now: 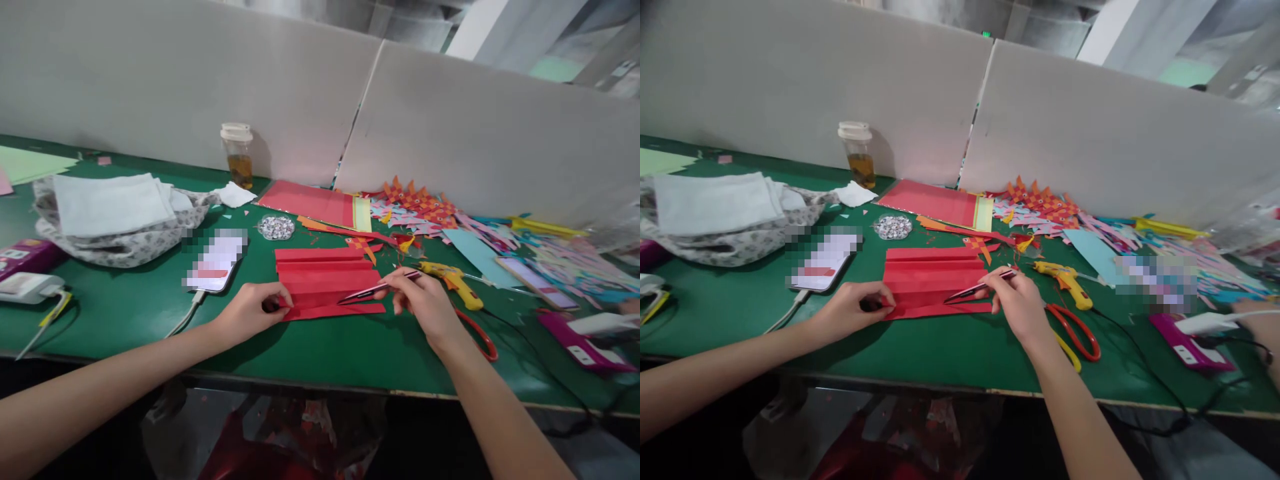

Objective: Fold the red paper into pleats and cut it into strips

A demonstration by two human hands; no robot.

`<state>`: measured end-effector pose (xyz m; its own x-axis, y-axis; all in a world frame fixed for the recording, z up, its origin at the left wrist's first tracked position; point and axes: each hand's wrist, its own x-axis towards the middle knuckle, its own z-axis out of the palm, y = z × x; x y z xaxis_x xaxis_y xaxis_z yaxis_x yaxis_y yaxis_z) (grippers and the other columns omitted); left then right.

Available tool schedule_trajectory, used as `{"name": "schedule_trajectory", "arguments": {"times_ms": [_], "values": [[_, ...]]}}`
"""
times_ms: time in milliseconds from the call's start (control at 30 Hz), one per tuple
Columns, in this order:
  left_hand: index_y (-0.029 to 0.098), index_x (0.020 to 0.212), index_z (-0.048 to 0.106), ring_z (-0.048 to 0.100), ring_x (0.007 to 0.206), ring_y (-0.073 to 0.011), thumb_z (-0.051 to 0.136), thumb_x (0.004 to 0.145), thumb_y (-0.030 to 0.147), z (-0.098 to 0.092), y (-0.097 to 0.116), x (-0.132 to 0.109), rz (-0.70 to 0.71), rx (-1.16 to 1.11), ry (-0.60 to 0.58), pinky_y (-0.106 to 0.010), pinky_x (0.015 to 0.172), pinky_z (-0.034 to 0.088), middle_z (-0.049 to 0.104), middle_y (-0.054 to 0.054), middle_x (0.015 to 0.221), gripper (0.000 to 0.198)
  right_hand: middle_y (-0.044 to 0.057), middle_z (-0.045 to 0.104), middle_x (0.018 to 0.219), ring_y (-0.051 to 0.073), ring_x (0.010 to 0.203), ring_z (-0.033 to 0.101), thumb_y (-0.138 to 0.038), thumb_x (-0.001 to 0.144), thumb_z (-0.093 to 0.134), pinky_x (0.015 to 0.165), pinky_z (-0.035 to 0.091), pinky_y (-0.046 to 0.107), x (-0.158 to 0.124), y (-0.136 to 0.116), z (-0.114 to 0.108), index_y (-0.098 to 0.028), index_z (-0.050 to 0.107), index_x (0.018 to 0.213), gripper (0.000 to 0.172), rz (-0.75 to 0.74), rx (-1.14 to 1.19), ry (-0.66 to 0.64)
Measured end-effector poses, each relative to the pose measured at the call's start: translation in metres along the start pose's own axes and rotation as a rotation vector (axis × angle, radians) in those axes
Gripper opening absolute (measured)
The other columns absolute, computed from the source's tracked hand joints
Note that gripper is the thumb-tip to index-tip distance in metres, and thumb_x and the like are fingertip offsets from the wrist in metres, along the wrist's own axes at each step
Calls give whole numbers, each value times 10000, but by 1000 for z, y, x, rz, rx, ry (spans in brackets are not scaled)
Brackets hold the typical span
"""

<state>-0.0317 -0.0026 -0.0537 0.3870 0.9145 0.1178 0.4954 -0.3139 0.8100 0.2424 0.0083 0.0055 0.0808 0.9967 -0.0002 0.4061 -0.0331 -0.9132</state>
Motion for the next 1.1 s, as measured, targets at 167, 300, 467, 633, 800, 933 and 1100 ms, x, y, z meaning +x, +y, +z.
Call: {"name": "schedule_trajectory", "arguments": {"times_ms": [167, 300, 467, 633, 800, 933, 1100], "values": [[174, 761, 612, 572, 663, -97, 516, 686, 81, 1, 0, 0, 10, -3, -1, -193, 593, 424, 644, 17, 731, 154, 22, 662, 591, 79, 370, 451, -323, 726, 552, 404, 318, 227, -2, -1, 2, -173, 555, 631, 178, -8, 7, -12], [170, 758, 609, 570, 664, -98, 524, 689, 100, 2, 0, 0, 2, -18, -4, -199, 600, 431, 642, 12, 738, 130, 26, 664, 608, 80, 373, 459, -323, 730, 552, 396, 307, 229, -2, -2, 5, -169, 554, 638, 179, -4, 20, -52], [167, 759, 610, 563, 651, -99, 522, 679, 102, 2, 0, 1, -7, -11, 3, -204, 597, 434, 639, 9, 732, 136, 24, 657, 593, 82, 364, 456, -326, 717, 565, 388, 305, 232, -3, -2, 7, -173, 542, 644, 171, -12, 41, -52], [162, 750, 608, 566, 642, -99, 519, 684, 105, 1, 1, 0, -4, -16, 6, -206, 599, 444, 636, 2, 725, 124, 25, 658, 590, 77, 360, 454, -339, 722, 566, 382, 300, 226, -4, -3, 8, -175, 529, 635, 190, -16, 71, -59], [168, 753, 609, 568, 644, -98, 531, 685, 108, 2, -1, 0, 1, -9, 14, -198, 592, 440, 642, 6, 728, 120, 29, 663, 600, 77, 356, 452, -344, 713, 577, 380, 307, 227, -5, -5, 9, -173, 535, 644, 189, -6, 64, -69], [178, 763, 612, 567, 649, -99, 547, 694, 123, 3, -8, 1, 21, -6, 25, -197, 594, 437, 635, 15, 720, 109, 31, 661, 593, 77, 358, 452, -339, 715, 576, 377, 303, 224, -6, -6, 11, -170, 541, 649, 185, 8, 78, -79], [180, 765, 614, 569, 661, -103, 542, 698, 123, 4, -10, 0, 25, 4, 21, -200, 596, 435, 639, 14, 728, 114, 29, 664, 611, 74, 360, 450, -340, 728, 569, 384, 305, 223, -5, -4, 11, -167, 547, 662, 187, -1, 61, -86]]}}
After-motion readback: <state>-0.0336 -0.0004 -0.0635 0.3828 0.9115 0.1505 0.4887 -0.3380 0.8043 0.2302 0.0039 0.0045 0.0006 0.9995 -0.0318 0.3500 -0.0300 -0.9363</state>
